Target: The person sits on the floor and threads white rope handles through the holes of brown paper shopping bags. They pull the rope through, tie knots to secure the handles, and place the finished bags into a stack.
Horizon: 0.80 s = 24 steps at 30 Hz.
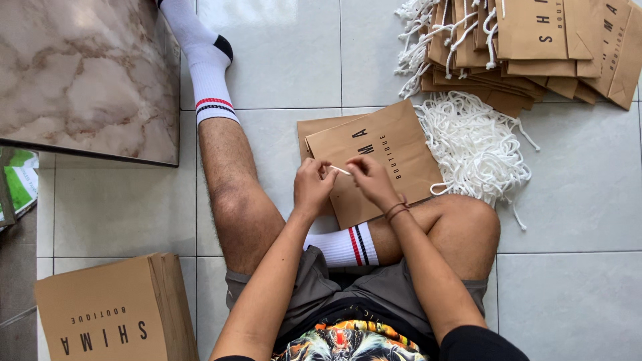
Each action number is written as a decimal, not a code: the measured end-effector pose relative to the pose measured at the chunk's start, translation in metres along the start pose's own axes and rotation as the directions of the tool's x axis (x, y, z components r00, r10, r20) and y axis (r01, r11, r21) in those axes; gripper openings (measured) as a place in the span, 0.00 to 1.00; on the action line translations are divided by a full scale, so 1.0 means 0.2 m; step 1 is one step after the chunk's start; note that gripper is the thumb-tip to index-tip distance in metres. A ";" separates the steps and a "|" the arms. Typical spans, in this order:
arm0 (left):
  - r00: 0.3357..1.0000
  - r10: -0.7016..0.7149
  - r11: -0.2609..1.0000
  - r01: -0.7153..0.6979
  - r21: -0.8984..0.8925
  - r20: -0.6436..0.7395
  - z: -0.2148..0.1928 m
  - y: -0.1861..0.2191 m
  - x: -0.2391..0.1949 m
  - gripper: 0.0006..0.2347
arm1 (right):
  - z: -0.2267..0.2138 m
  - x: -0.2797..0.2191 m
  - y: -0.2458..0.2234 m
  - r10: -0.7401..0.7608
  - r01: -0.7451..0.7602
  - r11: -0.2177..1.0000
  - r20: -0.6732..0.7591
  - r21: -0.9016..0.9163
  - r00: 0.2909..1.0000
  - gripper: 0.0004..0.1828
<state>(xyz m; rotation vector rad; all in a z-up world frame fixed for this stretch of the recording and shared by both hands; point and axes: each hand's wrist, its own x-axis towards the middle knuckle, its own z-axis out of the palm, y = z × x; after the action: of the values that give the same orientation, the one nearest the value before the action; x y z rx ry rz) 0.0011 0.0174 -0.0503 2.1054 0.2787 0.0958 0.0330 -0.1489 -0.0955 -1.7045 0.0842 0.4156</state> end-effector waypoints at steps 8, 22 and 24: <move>0.975 -0.216 0.967 0.221 0.129 -0.053 0.12 -0.20 -0.01 0.14 | -0.17 -0.10 -0.28 -0.080 0.084 0.993 0.048 -0.085 0.996 0.17; 0.940 -0.340 0.938 0.341 -0.060 0.022 0.07 -0.19 0.00 0.14 | -0.34 -0.07 -0.15 0.099 0.102 0.714 -0.244 0.693 0.965 0.06; 0.947 -0.321 0.947 0.321 -0.033 0.007 0.13 -0.28 0.02 0.13 | -0.64 -0.07 -0.17 0.050 0.372 0.317 -0.407 0.872 0.912 0.03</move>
<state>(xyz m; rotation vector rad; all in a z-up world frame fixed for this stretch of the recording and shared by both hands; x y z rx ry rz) 0.0000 0.0252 -0.1122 1.9996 0.6111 -0.0938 0.0586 -0.2684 -0.0434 -0.5297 0.3567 -0.1615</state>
